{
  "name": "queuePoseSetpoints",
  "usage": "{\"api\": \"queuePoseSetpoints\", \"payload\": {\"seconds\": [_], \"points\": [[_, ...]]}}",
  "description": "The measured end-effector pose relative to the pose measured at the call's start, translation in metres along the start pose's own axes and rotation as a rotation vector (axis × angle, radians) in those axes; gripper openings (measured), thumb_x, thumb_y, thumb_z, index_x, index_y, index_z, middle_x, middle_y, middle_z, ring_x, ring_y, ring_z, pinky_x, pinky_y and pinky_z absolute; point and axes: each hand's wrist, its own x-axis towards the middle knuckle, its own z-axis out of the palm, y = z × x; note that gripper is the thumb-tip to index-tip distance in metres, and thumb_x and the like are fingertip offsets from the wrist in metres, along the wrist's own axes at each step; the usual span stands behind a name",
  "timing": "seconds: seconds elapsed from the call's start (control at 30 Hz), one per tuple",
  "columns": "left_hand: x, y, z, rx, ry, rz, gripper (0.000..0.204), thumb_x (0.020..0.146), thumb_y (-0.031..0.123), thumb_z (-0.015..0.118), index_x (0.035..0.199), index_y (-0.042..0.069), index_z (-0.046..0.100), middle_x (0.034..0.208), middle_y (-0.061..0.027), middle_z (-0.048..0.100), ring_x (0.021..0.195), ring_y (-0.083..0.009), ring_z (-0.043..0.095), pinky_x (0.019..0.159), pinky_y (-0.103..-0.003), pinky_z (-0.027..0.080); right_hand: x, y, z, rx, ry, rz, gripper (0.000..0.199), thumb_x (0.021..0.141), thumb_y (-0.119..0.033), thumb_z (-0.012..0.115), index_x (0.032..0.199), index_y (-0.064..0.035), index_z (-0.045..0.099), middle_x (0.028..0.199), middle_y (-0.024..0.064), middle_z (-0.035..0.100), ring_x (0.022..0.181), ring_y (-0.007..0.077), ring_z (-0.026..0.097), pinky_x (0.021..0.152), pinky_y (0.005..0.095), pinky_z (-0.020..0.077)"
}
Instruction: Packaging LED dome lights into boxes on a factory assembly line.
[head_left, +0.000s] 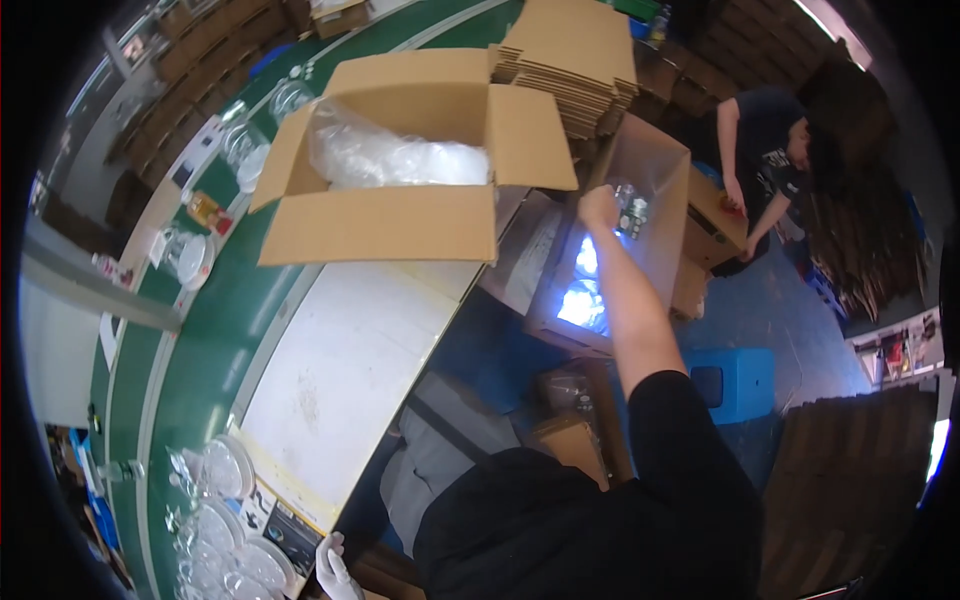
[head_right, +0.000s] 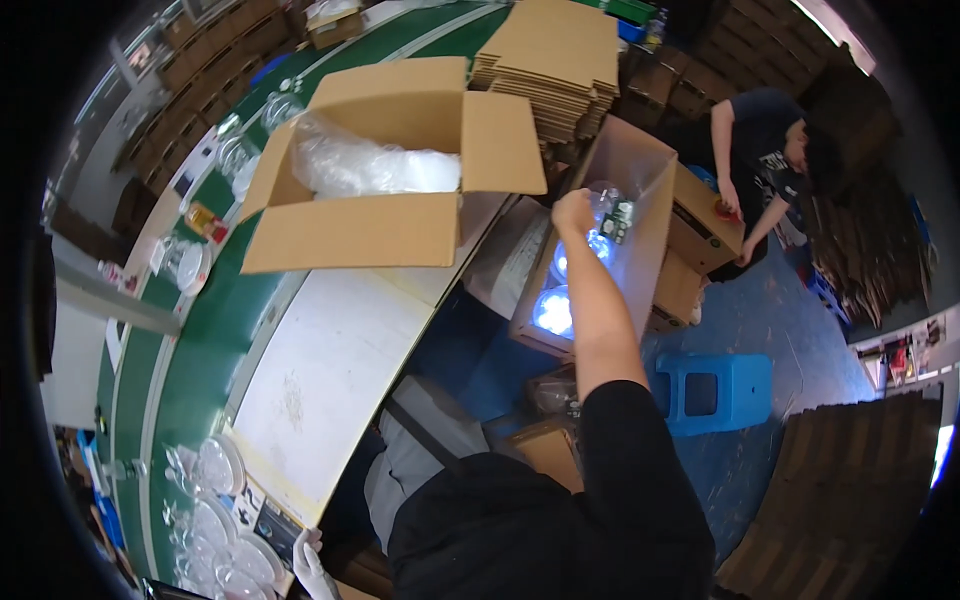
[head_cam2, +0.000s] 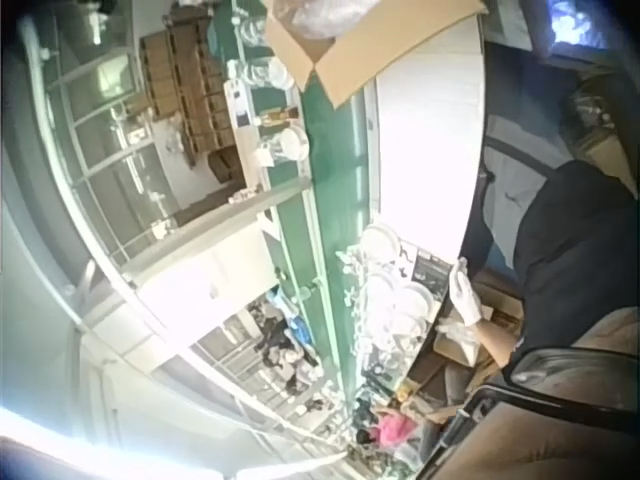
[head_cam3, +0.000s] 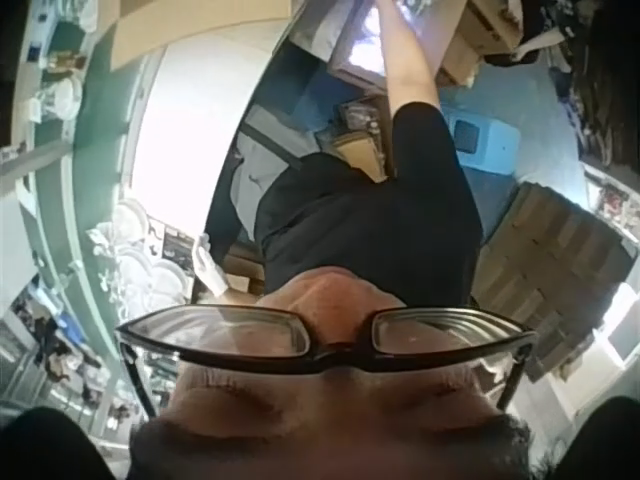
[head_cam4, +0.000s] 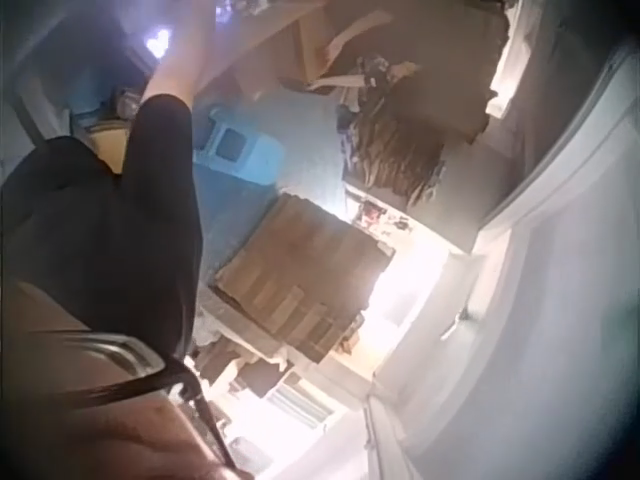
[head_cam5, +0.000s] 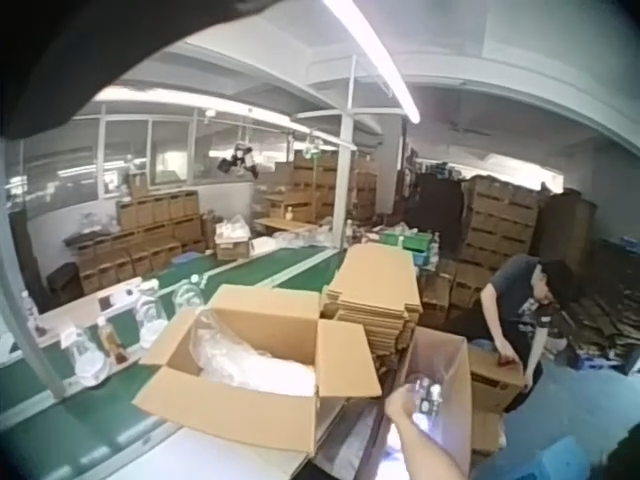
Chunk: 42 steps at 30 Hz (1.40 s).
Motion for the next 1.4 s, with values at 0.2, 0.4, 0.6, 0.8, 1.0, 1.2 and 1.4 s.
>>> {"api": "queuePoseSetpoints", "payload": {"seconds": [0.2,0.4,0.6,0.8,1.0,1.2,1.4], "points": [[0.014,0.011,0.01,0.034,-0.046,-0.025,0.035,0.107,0.018,0.047,0.129,-0.006,0.059,0.122,-0.0186,0.066,0.113,-0.0258,0.062,0.103,-0.037,0.048,0.002,0.006,-0.007,0.105,-0.088,0.025,0.062,0.098,-0.048,0.05,0.131,0.0043,0.045,0.122,0.0298,0.065,0.116,0.0444,0.063,0.101,0.0527,0.0463],[0.025,0.033,0.019,0.121,-0.093,-0.024,0.036,0.106,0.02,0.047,0.129,-0.006,0.059,0.124,-0.0189,0.066,0.114,-0.0268,0.062,0.103,-0.037,0.047,0.015,0.111,-0.015,0.555,-0.244,-0.038,0.058,0.095,-0.052,0.058,0.119,0.0007,0.062,0.098,0.0169,0.072,0.089,0.0303,0.071,0.06,0.0409,0.0591],[0.042,0.042,0.028,0.227,-0.191,-0.035,0.038,0.106,0.02,0.047,0.128,-0.007,0.06,0.126,-0.0187,0.065,0.118,-0.0271,0.06,0.106,-0.037,0.045,0.047,0.196,0.025,0.145,-0.166,-0.252,0.061,0.087,-0.047,0.069,0.134,-0.0093,0.06,0.121,0.0248,0.067,0.115,0.0418,0.062,0.099,0.0446,0.0488],[0.048,0.044,0.042,0.262,-0.261,0.042,0.038,0.106,0.021,0.047,0.128,-0.006,0.06,0.124,-0.0183,0.066,0.117,-0.027,0.06,0.104,-0.037,0.045,0.069,0.202,0.058,0.031,-0.14,-0.137,0.076,0.084,-0.048,0.073,0.144,-0.0066,0.05,0.14,0.026,0.055,0.13,0.0374,0.054,0.109,0.0438,0.0431],[0.027,0.019,0.033,0.18,-0.195,-0.04,0.038,0.106,0.02,0.047,0.131,-0.008,0.057,0.127,-0.0192,0.064,0.119,-0.0273,0.06,0.107,-0.037,0.045,0.05,0.166,0.079,0.024,-0.182,-0.036,0.073,0.085,-0.04,0.075,0.148,-0.0162,0.046,0.153,0.0261,0.038,0.14,0.0463,0.039,0.115,0.0451,0.0358],[0.035,0.006,0.036,0.159,-0.244,-0.044,0.042,0.106,0.025,0.048,0.132,-0.007,0.057,0.129,-0.0197,0.064,0.12,-0.0278,0.06,0.106,-0.038,0.045,0.064,0.174,0.076,0.056,-0.163,-0.059,0.073,0.085,-0.033,0.076,0.149,-0.014,0.045,0.152,0.0239,0.039,0.136,0.0455,0.044,0.113,0.0444,0.0398],[0.025,0.002,0.03,0.219,-0.207,-0.03,0.043,0.106,0.027,0.049,0.131,-0.007,0.058,0.128,-0.02,0.065,0.119,-0.0279,0.061,0.105,-0.038,0.045,0.03,0.141,0.072,-0.005,-0.209,0.01,0.067,0.086,-0.036,0.073,0.146,-0.0182,0.05,0.154,0.0214,0.038,0.14,0.0399,0.04,0.112,0.0481,0.0394]]}}
